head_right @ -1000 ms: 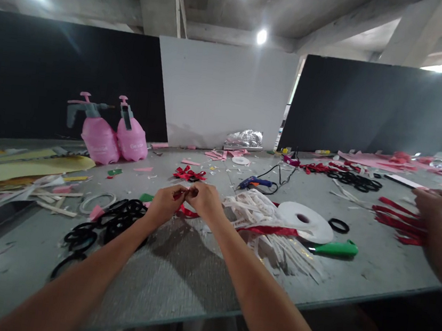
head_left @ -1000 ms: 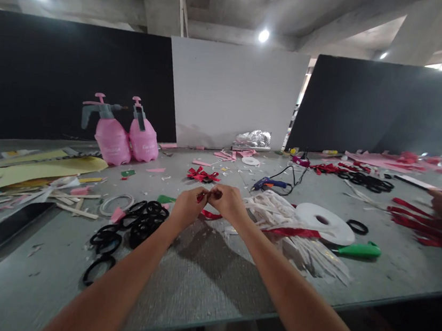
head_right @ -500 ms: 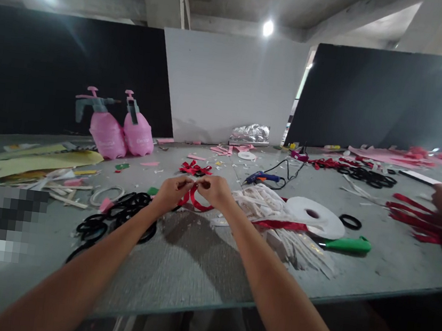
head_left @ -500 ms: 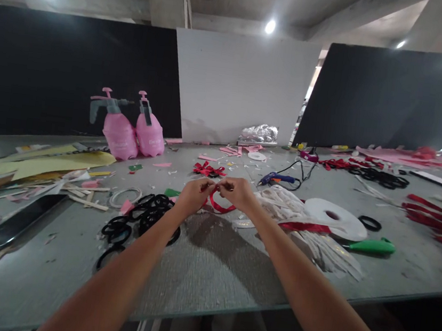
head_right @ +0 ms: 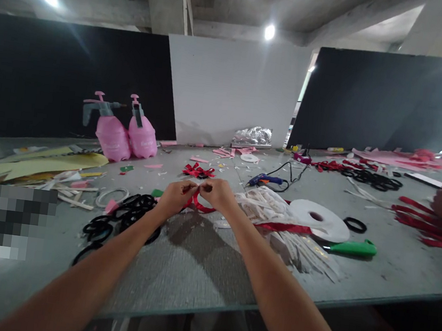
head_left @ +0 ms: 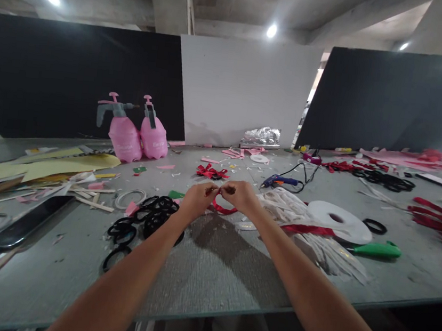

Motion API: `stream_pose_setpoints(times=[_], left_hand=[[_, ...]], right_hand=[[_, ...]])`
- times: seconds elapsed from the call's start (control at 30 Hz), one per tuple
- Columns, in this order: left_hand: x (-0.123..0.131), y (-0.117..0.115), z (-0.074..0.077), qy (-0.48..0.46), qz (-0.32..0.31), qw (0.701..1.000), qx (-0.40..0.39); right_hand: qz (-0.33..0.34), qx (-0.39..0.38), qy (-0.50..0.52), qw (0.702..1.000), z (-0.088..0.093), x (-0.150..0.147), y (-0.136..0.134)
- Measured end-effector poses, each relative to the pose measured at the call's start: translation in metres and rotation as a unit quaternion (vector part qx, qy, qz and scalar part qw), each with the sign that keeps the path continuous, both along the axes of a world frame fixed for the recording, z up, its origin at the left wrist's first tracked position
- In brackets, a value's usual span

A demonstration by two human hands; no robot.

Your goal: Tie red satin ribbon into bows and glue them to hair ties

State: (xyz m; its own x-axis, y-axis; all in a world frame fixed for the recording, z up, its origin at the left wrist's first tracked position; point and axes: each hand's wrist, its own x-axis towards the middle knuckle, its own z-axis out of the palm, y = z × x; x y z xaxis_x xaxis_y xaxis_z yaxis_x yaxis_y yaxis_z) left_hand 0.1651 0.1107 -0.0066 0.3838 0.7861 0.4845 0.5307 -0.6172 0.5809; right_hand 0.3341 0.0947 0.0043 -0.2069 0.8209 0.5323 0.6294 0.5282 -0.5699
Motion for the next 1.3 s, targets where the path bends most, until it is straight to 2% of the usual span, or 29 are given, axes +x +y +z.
stream_pose_setpoints(times=[0.13,0.33,0.6,0.83,1.13,1.3], left_hand=[[0.001,-0.002,0.0,0.012,0.024,1.0,0.01],[0.0,0.0,-0.001,-0.028,0.013,1.0,0.008],[-0.003,0.002,-0.004,0.031,0.045,0.998,0.026],[-0.004,0.004,-0.006,0.103,0.102,0.989,0.031],[-0.002,-0.004,0.002,0.193,0.106,0.975,0.032],[-0.003,-0.003,0.004,0.151,0.059,0.986,0.031]], right_hand=[[-0.039,0.026,-0.02,0.999,0.001,-0.004,-0.002],[-0.001,0.017,-0.016,1.0,-0.005,-0.002,0.002],[-0.055,0.035,-0.093,0.994,0.0,-0.012,0.0],[-0.041,0.004,-0.16,0.986,0.002,-0.01,0.004],[-0.087,0.0,-0.136,0.987,0.003,-0.016,-0.002],[-0.082,0.025,-0.09,0.992,0.0,-0.013,0.003]])
